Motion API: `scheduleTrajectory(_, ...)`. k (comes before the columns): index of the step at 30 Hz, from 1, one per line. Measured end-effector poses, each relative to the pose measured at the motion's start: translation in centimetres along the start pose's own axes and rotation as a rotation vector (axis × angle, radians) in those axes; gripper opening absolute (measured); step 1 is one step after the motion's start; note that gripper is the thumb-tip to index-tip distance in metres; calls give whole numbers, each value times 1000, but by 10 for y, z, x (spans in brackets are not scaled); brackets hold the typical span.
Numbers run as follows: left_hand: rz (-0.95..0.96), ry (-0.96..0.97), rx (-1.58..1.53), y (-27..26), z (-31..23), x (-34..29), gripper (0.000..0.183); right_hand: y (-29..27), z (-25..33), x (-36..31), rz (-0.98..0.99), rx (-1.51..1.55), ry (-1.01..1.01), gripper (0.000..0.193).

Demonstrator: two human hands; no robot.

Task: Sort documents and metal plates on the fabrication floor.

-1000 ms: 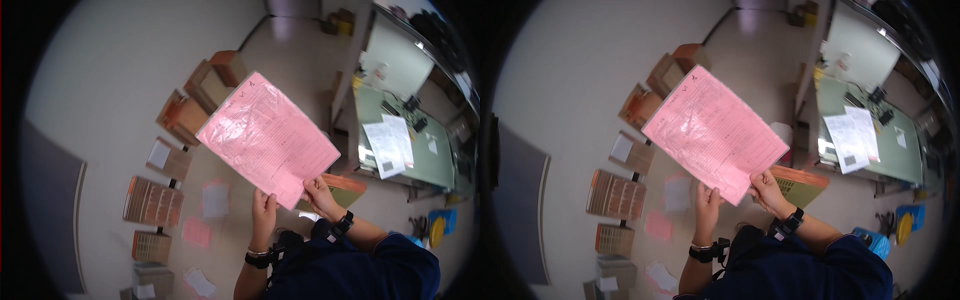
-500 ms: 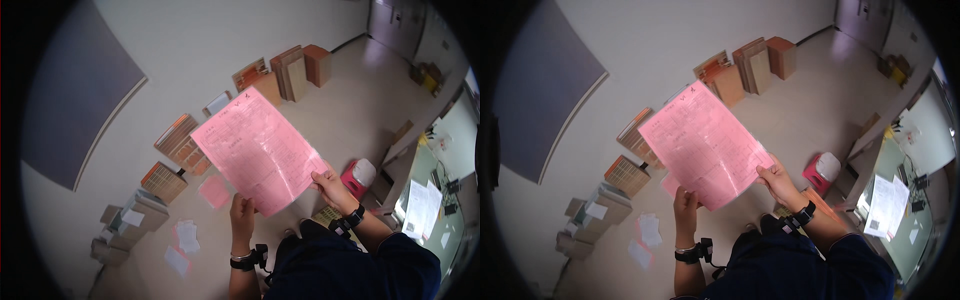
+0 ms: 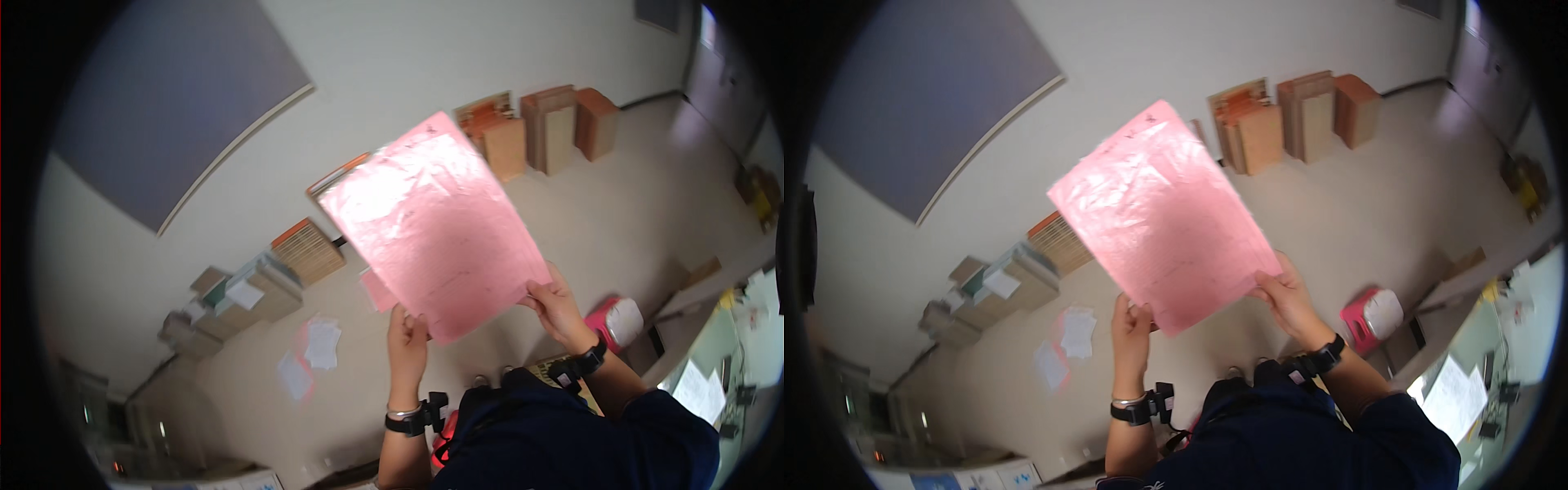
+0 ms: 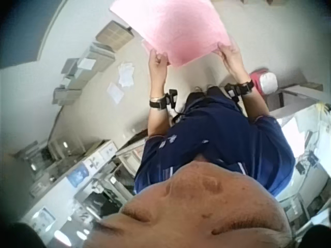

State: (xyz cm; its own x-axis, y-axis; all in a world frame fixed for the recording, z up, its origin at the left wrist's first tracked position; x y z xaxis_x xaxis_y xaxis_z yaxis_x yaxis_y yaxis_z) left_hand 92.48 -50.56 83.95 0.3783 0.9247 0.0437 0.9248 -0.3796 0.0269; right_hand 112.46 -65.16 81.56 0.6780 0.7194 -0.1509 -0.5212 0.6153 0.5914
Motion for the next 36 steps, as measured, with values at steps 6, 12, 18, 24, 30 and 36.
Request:
scheduleTrajectory(6,-192,106,465,-26,31,-16,30,-39,-66,0,335,-531,286,33)
scheduleTrajectory(12,93,-19,456,-43,55,-53,27,-58,-108,-2,214,-414,615,31)
scheduleTrajectory(18,-42,-157,356,-108,63,-60,24,11,-152,38,362,-375,616,27)
scheduleTrajectory(24,-189,-221,346,-191,89,-41,26,99,-210,68,456,-571,570,21)
scheduleTrajectory(30,-283,-203,459,-287,114,-4,31,123,-301,117,413,-794,463,23)
scheduleTrajectory(36,-333,-181,572,-372,116,17,31,71,-345,178,50,-1050,253,26)
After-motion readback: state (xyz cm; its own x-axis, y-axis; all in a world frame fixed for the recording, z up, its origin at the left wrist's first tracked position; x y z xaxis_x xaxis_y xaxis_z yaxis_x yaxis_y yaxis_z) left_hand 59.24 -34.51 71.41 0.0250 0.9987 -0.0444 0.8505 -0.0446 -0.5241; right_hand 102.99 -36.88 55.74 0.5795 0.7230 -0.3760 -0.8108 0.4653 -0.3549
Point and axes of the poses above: each hand's wrist, its own x-axis towards the middle knuckle, its own y-axis out of the palm, z = x × y, the point moved 9 cm from there along x, towards the middle knuckle, and after that the axes turned 9 degrees about -z, right-handed, at the moved point
